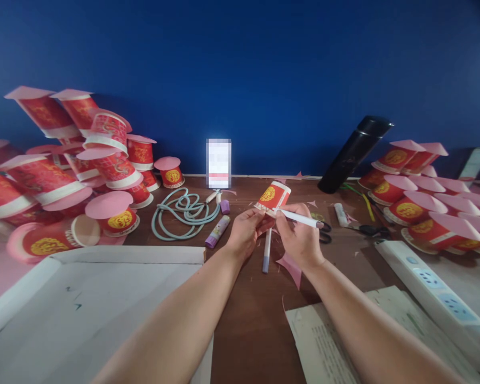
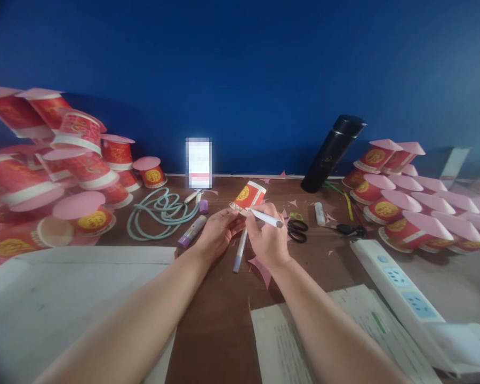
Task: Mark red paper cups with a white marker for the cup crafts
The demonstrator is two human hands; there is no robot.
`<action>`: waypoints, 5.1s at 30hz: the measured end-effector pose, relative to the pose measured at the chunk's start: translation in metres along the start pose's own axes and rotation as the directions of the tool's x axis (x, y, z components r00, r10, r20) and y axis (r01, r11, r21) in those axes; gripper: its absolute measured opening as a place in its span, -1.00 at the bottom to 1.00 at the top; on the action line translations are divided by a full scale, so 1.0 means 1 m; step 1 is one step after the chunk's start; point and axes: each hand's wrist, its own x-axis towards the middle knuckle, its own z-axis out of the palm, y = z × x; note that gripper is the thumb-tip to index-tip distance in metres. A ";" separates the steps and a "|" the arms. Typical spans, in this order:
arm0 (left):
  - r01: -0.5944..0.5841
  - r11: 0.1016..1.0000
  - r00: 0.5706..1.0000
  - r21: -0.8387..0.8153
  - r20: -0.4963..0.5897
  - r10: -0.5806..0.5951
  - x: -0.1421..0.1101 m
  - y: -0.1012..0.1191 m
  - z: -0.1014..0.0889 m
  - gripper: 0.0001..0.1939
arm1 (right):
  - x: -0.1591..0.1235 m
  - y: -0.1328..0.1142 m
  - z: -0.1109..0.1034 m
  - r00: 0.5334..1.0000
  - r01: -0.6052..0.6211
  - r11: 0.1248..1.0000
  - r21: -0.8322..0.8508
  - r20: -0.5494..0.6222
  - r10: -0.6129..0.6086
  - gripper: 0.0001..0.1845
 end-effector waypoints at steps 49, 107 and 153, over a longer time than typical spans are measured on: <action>0.014 0.998 1.000 -0.057 -0.017 -0.015 0.000 -0.001 0.002 -0.95 | -0.003 -0.004 0.001 1.000 0.000 0.998 -0.066 0.021 0.002 -0.89; 0.025 0.999 0.998 -0.029 -0.050 -0.027 -0.001 0.001 0.002 -0.95 | -0.001 -0.001 0.001 1.000 -0.015 0.996 -0.084 0.006 0.016 -0.87; 0.030 0.999 0.998 -0.038 -0.054 -0.032 -0.001 0.001 0.000 -0.93 | 0.001 -0.002 -0.003 0.998 -0.065 0.993 -0.099 0.019 0.067 -0.85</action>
